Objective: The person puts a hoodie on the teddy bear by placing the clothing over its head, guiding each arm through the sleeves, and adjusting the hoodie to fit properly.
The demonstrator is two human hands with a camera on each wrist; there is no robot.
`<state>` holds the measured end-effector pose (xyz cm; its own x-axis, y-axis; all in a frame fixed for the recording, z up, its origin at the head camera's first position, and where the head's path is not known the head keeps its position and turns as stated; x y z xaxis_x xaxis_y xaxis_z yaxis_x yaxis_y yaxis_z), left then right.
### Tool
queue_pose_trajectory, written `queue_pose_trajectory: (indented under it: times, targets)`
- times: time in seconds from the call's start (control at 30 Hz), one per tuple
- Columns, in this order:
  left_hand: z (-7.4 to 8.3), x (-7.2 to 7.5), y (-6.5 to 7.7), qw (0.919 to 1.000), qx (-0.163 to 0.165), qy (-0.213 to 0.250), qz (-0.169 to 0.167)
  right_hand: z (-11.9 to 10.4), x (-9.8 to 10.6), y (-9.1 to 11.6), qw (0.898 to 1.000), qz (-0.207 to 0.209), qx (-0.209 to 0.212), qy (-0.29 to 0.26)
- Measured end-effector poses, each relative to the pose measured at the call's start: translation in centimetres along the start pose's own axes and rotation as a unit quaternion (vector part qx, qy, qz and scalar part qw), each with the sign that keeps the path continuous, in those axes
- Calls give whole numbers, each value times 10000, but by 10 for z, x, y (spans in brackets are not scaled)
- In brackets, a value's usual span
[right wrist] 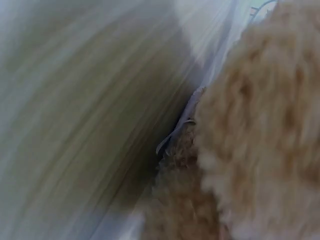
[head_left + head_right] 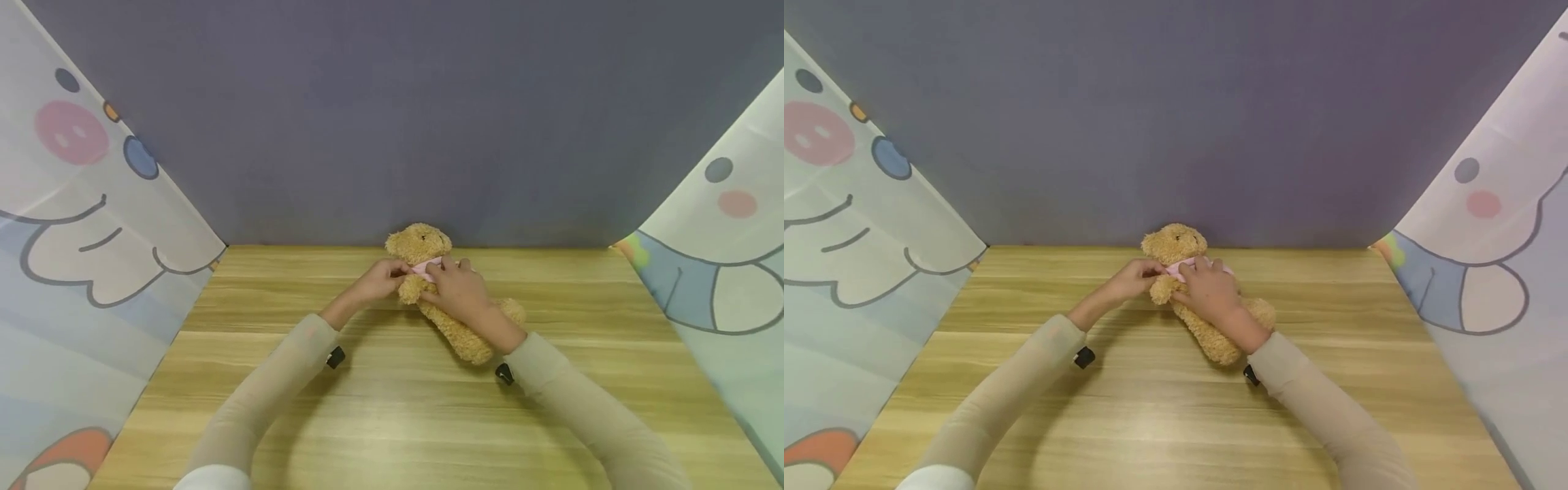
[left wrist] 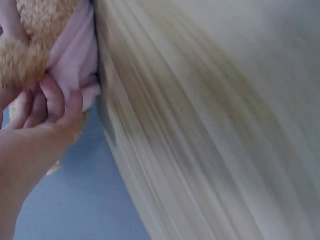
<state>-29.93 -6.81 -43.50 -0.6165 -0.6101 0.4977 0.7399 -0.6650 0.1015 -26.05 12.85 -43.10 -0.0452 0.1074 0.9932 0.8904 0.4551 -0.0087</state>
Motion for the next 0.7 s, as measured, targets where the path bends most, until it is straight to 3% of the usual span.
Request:
queue_pose_trajectory:
  times: [0.13,0.3,0.47,0.7]
  targets:
    - [0,-2,-1,9991,-24,303,-285,6,3,1,9998,-100,159,-50]
    - [6,-9,-11,9992,-120,-213,-302,16,8,6,9971,-87,599,-467]
    - [15,-10,-7,9984,-71,-483,-271,15,6,10,9916,-6,888,-939]
    - [11,-11,3,9986,-150,490,-118,7,-4,14,9915,467,508,-1101]
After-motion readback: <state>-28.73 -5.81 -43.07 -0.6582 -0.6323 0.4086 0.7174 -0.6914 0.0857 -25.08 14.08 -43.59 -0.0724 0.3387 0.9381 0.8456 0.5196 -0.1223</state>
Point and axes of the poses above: each hand's wrist, its own y-axis away from the middle knuckle, its own x-axis out of the back of the hand, z = x × y, the point moved 2 cm from there along -y, towards the middle knuckle, and after that the axes turned 13 degrees about -z, right-handed, at the moved point
